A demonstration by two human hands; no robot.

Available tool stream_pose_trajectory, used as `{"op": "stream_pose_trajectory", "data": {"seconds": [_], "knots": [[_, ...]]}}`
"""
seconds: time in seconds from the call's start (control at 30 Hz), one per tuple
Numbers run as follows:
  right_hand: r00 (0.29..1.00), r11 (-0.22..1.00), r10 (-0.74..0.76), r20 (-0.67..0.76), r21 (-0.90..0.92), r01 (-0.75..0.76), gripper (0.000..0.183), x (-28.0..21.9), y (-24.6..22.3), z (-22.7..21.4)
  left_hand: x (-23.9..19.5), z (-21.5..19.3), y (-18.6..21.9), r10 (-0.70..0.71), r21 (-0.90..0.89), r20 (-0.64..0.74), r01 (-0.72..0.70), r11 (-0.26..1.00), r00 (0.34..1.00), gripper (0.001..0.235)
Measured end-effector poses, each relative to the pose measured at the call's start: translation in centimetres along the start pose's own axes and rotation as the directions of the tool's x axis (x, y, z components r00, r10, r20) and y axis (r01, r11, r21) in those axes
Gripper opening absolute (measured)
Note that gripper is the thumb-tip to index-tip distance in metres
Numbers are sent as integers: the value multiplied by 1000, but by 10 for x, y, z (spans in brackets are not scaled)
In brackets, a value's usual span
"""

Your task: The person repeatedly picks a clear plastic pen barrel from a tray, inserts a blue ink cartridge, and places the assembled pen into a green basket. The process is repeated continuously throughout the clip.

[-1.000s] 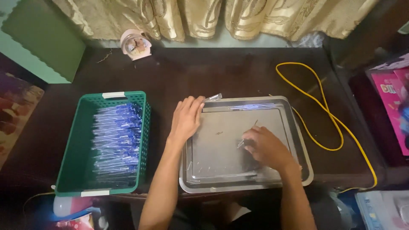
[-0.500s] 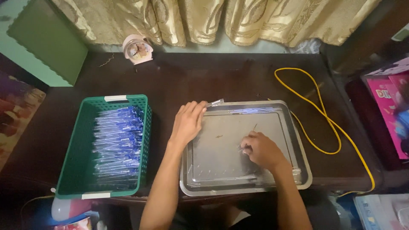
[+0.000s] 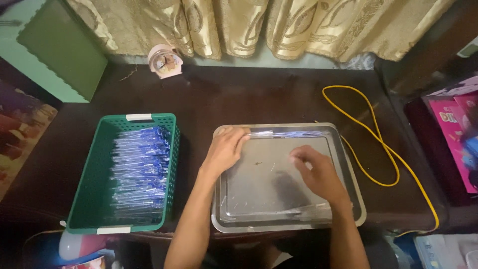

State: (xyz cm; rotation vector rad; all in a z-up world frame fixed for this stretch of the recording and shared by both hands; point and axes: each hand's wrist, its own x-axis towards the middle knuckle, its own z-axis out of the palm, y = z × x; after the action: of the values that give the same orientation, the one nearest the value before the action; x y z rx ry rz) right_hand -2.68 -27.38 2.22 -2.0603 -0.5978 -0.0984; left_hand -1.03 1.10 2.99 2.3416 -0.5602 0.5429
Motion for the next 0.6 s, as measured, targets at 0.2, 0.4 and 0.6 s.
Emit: {"op": "stream_pose_trajectory", "data": {"seconds": [0.2,0.4,0.6], "knots": [[978,993,-60,-198,-109,39,14,7,-16,11,-6,22,-20,68,-60,30,-66,996,997,20],[963,991,-81,-256,-127,50,18,14,-7,14,-7,20,-16,72,-286,89,-43,957,993,18],[961,996,-87,-261,-40,79,22,20,-6,14,-8,19,-18,73,-287,110,-39,957,991,19]]}}
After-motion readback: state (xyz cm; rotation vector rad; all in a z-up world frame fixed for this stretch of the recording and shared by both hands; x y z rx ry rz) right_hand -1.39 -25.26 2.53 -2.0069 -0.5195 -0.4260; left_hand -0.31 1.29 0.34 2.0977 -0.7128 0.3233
